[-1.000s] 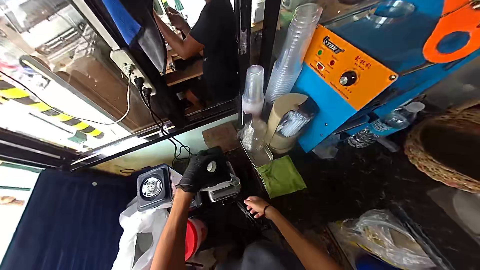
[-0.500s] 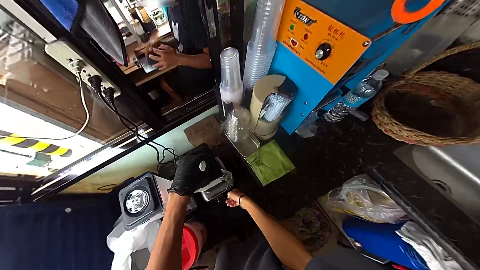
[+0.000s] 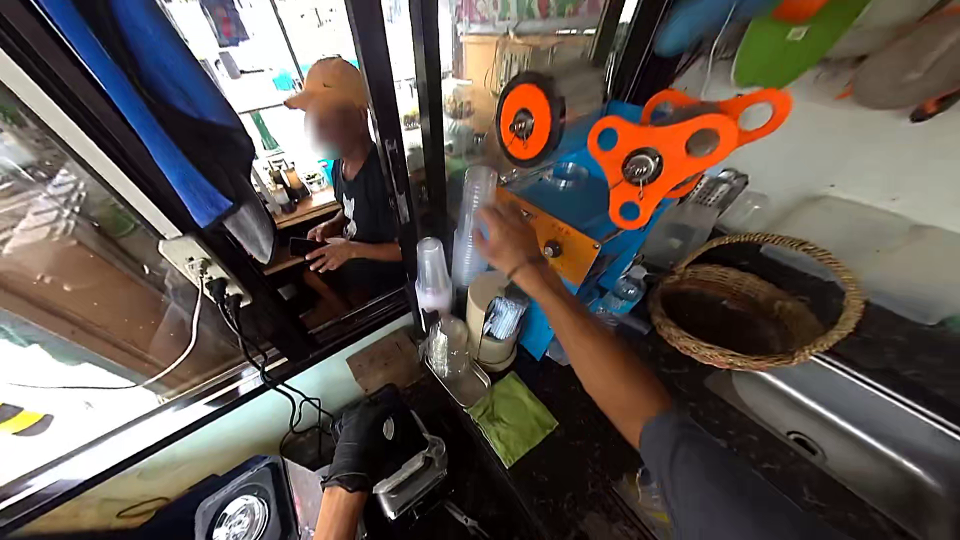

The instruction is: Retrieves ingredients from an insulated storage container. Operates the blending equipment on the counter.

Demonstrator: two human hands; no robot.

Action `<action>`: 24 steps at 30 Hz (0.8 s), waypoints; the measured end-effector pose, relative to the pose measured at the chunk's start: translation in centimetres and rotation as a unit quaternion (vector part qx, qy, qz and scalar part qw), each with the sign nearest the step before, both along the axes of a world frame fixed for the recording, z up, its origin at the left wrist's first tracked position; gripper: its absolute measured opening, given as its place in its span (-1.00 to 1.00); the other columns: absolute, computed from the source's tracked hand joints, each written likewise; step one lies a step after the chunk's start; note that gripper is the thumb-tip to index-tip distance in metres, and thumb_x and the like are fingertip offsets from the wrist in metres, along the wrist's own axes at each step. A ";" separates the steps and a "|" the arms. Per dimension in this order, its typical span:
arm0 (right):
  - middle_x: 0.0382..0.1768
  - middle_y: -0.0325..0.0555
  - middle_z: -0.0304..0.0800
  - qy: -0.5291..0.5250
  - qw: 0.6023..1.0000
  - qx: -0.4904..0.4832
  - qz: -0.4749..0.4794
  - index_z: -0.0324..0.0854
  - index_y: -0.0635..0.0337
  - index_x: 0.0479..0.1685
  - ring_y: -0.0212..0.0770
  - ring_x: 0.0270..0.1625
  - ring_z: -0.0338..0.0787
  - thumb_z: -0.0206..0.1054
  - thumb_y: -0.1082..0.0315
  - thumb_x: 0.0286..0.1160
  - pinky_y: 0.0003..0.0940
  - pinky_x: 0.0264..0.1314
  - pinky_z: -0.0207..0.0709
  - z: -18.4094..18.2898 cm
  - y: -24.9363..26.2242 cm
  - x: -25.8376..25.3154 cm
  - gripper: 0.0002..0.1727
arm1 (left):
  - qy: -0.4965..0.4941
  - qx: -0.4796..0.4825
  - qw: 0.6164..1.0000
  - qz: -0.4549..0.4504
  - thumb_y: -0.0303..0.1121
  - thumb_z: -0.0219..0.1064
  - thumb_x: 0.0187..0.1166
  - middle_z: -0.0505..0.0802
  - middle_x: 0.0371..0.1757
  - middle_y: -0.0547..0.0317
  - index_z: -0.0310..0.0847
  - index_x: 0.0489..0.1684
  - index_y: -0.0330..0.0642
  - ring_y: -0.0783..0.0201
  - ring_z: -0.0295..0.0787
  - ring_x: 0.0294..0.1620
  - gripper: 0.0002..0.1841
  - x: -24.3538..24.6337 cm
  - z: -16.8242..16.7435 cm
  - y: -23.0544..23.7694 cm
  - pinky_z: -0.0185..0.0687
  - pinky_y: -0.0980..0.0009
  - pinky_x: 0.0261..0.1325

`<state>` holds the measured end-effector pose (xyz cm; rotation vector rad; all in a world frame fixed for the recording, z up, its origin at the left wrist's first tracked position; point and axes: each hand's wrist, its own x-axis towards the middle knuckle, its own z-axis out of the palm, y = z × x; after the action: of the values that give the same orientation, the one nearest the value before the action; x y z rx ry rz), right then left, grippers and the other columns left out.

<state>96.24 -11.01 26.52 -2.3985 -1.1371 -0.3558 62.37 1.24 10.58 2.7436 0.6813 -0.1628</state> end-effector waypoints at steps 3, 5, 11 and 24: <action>0.59 0.39 0.41 -0.045 0.997 -0.055 -0.018 0.45 0.00 0.68 0.42 0.70 0.28 0.42 -0.01 0.50 0.34 0.69 0.20 4.4 4.4 7.0 -0.29 | 0.002 -0.006 1.000 0.006 -0.03 0.61 0.16 0.81 0.38 0.11 0.82 0.20 0.09 -0.02 0.66 0.47 -0.47 0.0 -0.2 -0.1 0.44 -0.18 0.51; 0.59 0.46 0.40 0.022 0.990 -0.135 -0.021 0.31 -0.03 0.78 0.48 0.67 0.33 0.46 -0.14 0.45 0.46 0.62 0.18 5.9 6.2 10.0 -0.13 | 0.018 -0.003 1.000 0.010 0.00 0.59 0.18 0.81 0.39 0.13 0.80 0.24 0.11 0.00 0.63 0.50 -0.45 0.1 -0.1 -0.1 0.41 -0.16 0.54; 0.49 0.31 0.61 0.073 0.990 -0.116 0.035 0.47 0.16 0.63 0.36 0.60 0.51 0.44 0.00 0.55 0.44 0.62 0.23 12.8 6.6 11.6 -0.30 | 0.053 -0.012 0.998 0.028 0.01 0.58 0.21 0.79 0.40 0.04 0.78 0.26 0.09 -0.09 0.61 0.51 -0.44 0.0 0.1 -0.6 0.37 -0.20 0.56; 0.49 -0.03 0.56 0.003 0.947 0.319 -0.029 0.02 0.00 0.83 -0.16 0.40 0.68 0.60 -0.01 0.31 -0.13 0.29 0.71 6.7 -19.9 -9.3 0.07 | -0.007 0.007 1.000 0.027 -0.05 0.61 0.19 0.83 0.31 -0.06 0.81 0.22 0.01 -0.18 0.67 0.43 -0.45 -0.5 -0.2 -1.0 0.44 -0.25 0.49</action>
<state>86.97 -30.96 33.18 -1.8543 -0.7860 -0.6265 61.85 0.27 10.34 2.7335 0.7544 -0.1259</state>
